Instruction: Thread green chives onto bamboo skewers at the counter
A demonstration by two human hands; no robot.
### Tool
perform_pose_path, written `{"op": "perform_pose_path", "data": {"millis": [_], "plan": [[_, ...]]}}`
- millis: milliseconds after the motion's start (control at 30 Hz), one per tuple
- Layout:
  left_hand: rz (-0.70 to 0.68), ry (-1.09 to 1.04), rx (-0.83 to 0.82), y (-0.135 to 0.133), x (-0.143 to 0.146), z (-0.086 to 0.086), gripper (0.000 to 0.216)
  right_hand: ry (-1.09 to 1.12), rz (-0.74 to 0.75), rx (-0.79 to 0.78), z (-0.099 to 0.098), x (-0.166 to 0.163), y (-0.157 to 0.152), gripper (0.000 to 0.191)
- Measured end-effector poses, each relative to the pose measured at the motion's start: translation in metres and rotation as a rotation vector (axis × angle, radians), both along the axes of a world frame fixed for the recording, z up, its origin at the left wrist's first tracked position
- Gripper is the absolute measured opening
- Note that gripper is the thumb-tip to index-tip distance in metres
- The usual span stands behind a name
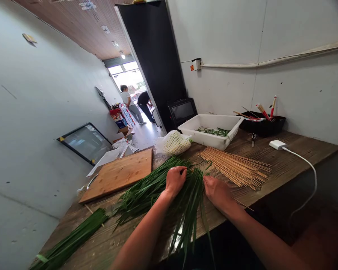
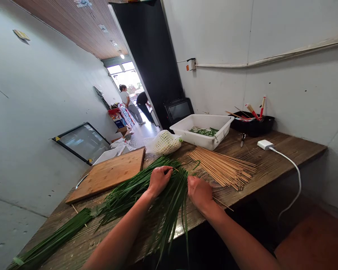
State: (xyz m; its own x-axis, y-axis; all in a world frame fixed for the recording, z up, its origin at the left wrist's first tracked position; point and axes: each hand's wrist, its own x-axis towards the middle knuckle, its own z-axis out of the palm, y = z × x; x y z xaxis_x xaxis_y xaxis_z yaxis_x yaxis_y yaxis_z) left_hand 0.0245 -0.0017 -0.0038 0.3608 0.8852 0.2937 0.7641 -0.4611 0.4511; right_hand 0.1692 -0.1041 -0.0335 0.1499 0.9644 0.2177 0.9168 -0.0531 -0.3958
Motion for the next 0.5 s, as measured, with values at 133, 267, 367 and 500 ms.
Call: {"op": "perform_pose_path", "data": {"millis": [133,267,367,500], "plan": [[-0.036,0.005,-0.013,-0.008,0.006,-0.002,0.023,0.007,-0.004,0.018,0.000,0.000,0.000,0.031],[-0.182,0.048,-0.040,-0.015,0.008,0.001,0.024,0.015,-0.018,0.029,-0.003,0.001,0.001,0.031],[-0.151,0.072,-0.015,-0.010,0.001,0.008,0.030,0.004,-0.037,0.045,-0.005,0.001,0.001,0.031],[-0.061,0.146,0.094,0.001,-0.012,0.015,0.025,-0.004,-0.045,0.073,-0.008,0.001,0.001,0.031]]}}
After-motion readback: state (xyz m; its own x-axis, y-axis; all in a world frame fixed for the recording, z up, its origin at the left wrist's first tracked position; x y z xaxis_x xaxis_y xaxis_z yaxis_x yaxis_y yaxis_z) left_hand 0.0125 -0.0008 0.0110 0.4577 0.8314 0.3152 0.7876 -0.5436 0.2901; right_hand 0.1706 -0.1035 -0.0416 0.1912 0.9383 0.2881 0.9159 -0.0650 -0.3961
